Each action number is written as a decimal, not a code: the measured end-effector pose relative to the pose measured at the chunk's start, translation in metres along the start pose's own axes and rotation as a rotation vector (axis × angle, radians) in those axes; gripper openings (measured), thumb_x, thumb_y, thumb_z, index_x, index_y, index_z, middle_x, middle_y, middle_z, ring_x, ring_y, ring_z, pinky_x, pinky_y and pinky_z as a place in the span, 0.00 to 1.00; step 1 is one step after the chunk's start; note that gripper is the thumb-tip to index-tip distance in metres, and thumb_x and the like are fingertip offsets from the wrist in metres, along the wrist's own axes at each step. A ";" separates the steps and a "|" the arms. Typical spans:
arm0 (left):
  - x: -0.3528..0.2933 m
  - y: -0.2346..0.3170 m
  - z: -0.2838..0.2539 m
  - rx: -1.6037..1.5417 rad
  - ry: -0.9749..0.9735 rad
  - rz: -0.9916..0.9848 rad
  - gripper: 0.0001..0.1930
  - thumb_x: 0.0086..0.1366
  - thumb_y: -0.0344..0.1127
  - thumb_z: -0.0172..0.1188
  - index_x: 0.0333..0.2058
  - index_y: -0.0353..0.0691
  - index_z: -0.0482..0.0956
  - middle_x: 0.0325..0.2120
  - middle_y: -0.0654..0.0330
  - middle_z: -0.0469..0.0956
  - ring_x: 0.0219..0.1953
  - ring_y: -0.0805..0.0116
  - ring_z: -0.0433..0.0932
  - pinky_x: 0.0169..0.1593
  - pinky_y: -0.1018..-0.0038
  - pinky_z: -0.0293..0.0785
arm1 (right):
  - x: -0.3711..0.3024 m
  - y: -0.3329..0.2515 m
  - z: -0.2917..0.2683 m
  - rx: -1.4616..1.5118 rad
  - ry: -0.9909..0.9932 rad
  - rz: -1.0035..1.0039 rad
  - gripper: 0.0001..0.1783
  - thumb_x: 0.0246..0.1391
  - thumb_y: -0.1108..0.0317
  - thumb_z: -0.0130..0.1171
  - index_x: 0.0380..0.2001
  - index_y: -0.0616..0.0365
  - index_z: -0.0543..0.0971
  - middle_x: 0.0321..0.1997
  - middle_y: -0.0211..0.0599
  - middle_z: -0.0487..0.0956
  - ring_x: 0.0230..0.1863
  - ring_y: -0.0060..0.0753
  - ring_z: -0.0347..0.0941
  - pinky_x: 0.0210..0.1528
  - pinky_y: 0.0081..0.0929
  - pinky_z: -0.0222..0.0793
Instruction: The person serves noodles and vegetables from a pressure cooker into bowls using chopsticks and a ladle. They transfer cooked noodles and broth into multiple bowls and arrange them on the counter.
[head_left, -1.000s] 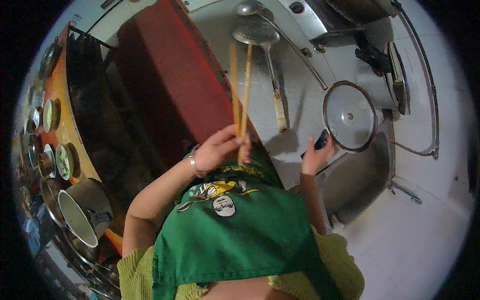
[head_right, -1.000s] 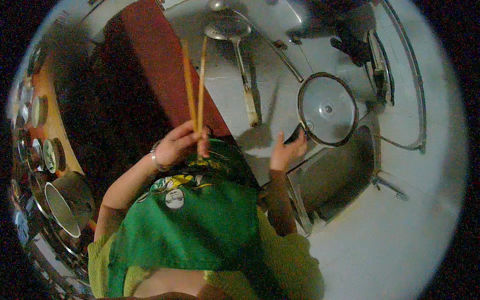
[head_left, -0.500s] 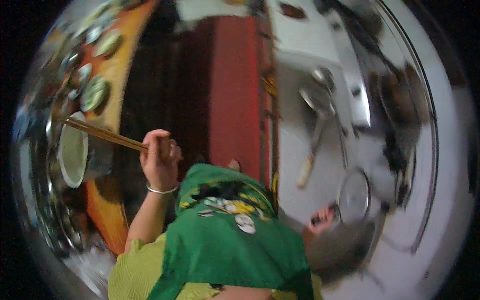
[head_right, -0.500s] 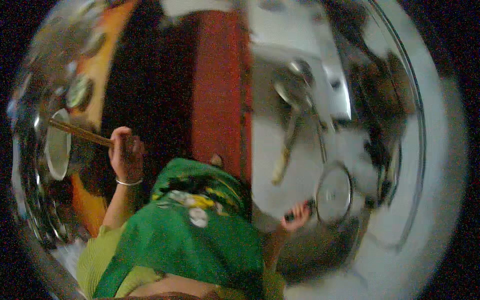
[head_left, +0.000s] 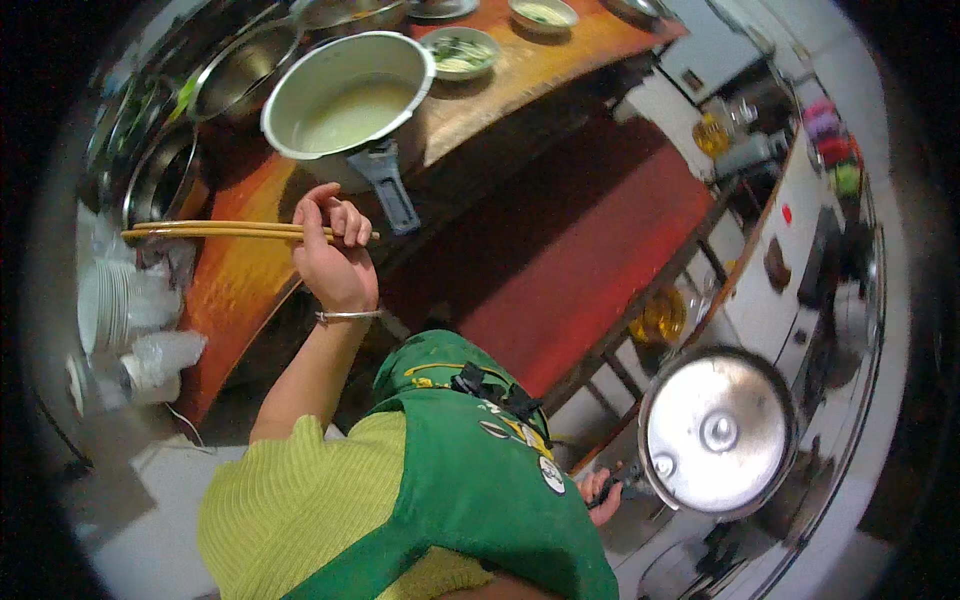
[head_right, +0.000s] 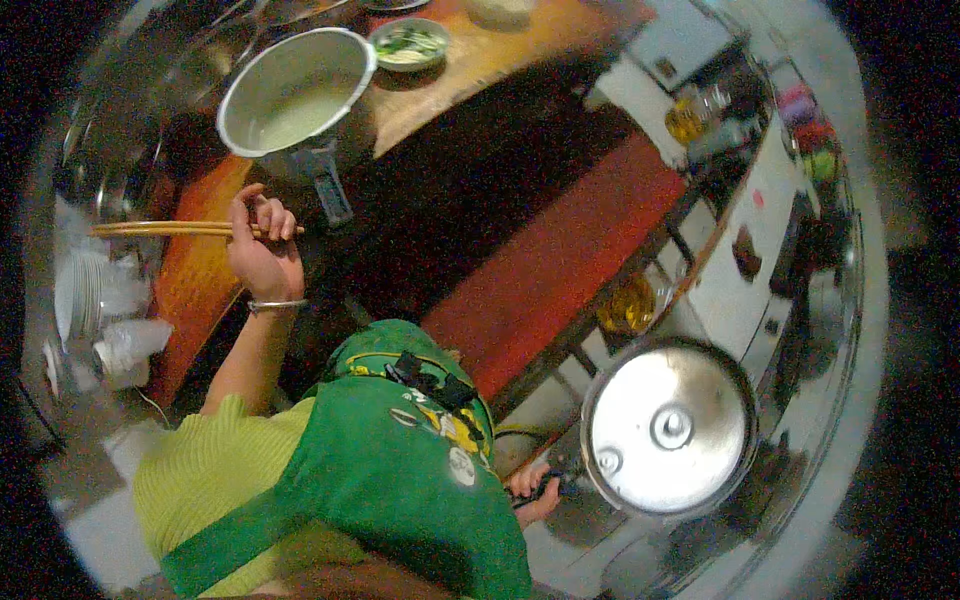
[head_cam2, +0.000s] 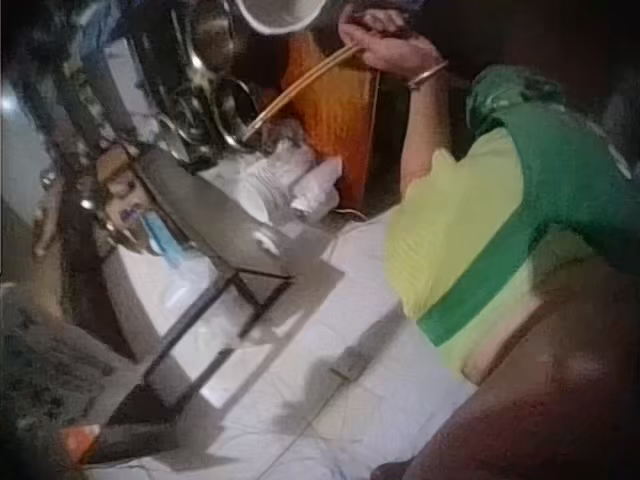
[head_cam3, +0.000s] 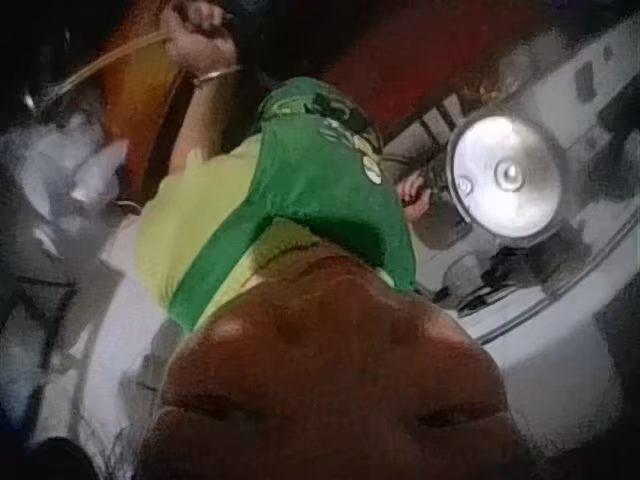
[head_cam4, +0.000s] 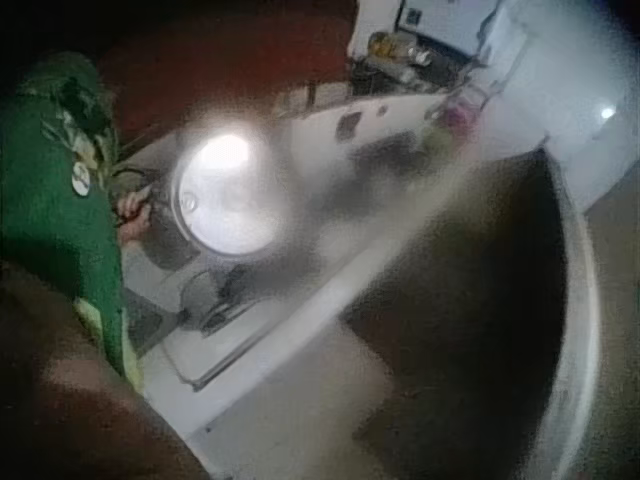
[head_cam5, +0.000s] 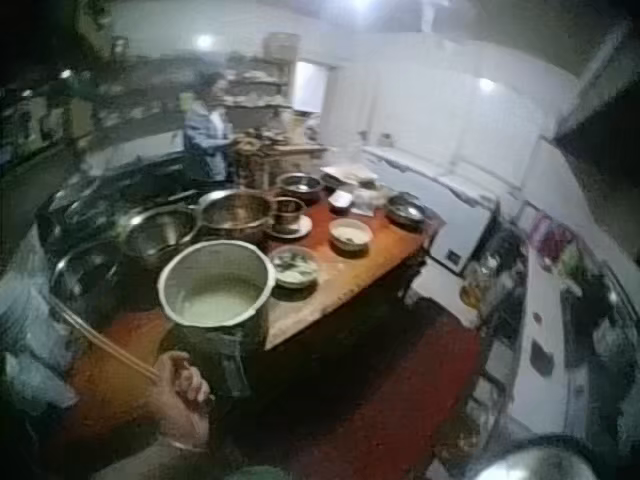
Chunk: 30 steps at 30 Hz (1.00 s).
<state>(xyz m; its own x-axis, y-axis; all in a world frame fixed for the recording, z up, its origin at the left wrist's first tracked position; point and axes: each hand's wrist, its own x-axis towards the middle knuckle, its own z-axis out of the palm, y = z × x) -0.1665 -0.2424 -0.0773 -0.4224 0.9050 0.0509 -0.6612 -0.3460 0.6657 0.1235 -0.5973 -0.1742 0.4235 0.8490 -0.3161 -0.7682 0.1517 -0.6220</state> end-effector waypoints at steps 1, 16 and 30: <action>0.001 0.006 -0.006 0.015 0.051 0.000 0.13 0.64 0.39 0.41 0.32 0.35 0.68 0.16 0.69 0.53 0.16 0.81 0.53 0.19 0.84 0.52 | 0.024 -0.004 0.021 -0.104 0.015 0.046 0.16 0.54 0.57 0.43 0.21 0.56 0.63 0.14 0.26 0.57 0.11 0.19 0.51 0.13 0.20 0.48; 0.013 -0.027 -0.079 0.233 0.342 -0.312 0.13 0.64 0.38 0.41 0.32 0.36 0.72 0.25 0.65 0.68 0.30 0.78 0.67 0.39 0.81 0.64 | 0.296 0.113 0.366 -1.862 -0.685 -0.462 0.31 0.45 0.72 0.54 0.52 0.66 0.55 0.38 0.52 0.74 0.36 0.44 0.72 0.37 0.31 0.67; 0.008 -0.072 -0.095 0.126 0.041 -0.350 0.15 0.63 0.41 0.41 0.39 0.33 0.66 0.20 0.69 0.61 0.26 0.80 0.60 0.36 0.82 0.59 | 0.325 0.178 0.380 -2.288 -0.855 -0.709 0.30 0.46 0.64 0.53 0.51 0.59 0.56 0.35 0.55 0.73 0.31 0.59 0.70 0.30 0.45 0.66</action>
<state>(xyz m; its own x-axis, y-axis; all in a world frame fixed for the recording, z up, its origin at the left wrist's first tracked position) -0.1806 -0.2340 -0.1953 -0.2105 0.9515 -0.2242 -0.6897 0.0179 0.7238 -0.0581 -0.1017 -0.1151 -0.3386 0.9409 0.0118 0.9377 0.3384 -0.0792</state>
